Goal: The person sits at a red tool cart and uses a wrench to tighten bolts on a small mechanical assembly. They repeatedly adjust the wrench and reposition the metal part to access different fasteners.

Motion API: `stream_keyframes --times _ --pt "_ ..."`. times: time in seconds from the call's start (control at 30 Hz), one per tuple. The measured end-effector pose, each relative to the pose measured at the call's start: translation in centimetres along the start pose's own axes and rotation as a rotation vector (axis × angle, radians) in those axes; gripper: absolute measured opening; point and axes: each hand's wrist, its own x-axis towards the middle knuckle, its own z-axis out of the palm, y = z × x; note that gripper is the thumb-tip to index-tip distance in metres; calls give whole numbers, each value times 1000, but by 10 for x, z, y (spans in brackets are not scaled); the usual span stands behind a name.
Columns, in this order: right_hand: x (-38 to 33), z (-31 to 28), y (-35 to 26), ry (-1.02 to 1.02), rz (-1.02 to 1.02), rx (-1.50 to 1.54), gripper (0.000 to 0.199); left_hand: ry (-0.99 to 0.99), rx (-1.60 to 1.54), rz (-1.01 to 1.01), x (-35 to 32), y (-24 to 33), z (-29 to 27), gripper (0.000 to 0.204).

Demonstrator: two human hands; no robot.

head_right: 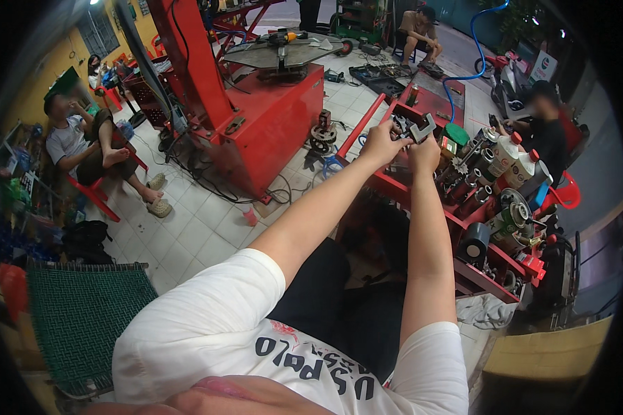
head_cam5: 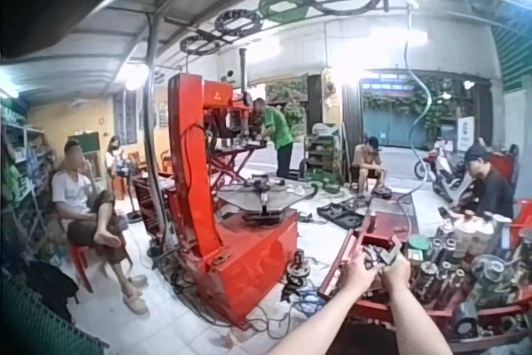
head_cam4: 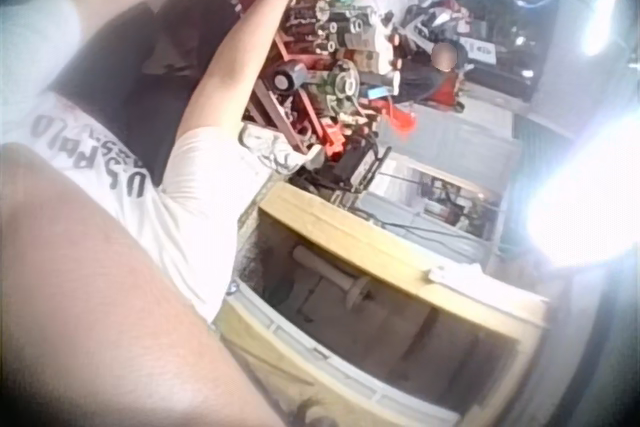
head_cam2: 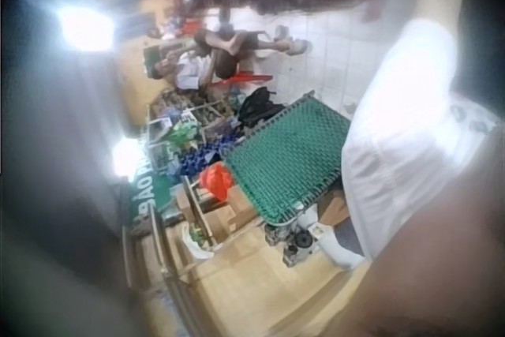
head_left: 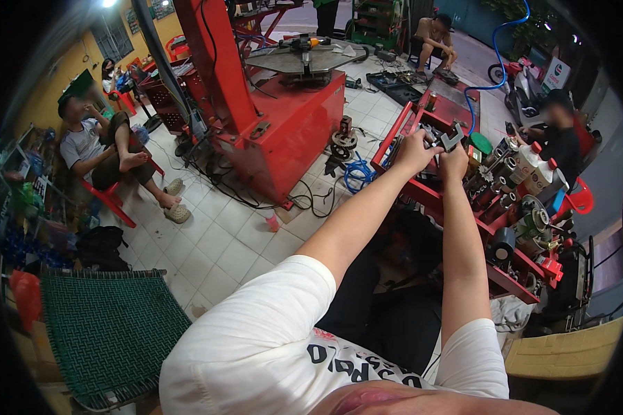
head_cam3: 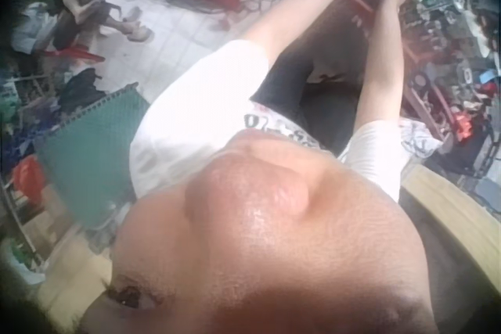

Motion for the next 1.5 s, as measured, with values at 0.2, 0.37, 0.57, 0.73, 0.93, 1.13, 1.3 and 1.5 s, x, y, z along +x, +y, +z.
stream_keyframes --times 0.2,0.37,0.57,0.73,0.93,1.13,1.3,1.5 --pt "2 -5 7 -26 17 -28 44 -40 -9 3 0 -4 7 36" --pt "-2 -3 -5 -16 -15 -10 45 -68 -72 -26 6 -18 4 34" --pt "-2 -5 9 -24 16 14 54 -196 -58 -83 -2 0 2 29" --pt "1 -5 10 -13 37 -33 60 -341 -284 -251 -3 9 -1 25" --pt "2 2 0 -29 3 -22 64 -526 -661 -438 5 -13 1 34" --pt "-1 4 10 -37 21 -35 64 -537 -581 -428 2 -9 3 35" --pt "-3 -15 15 -13 31 -63 67 -217 -265 -195 -7 9 9 45" --pt "0 -3 -11 52 79 -100 75 -179 -333 -156 16 -47 13 42"
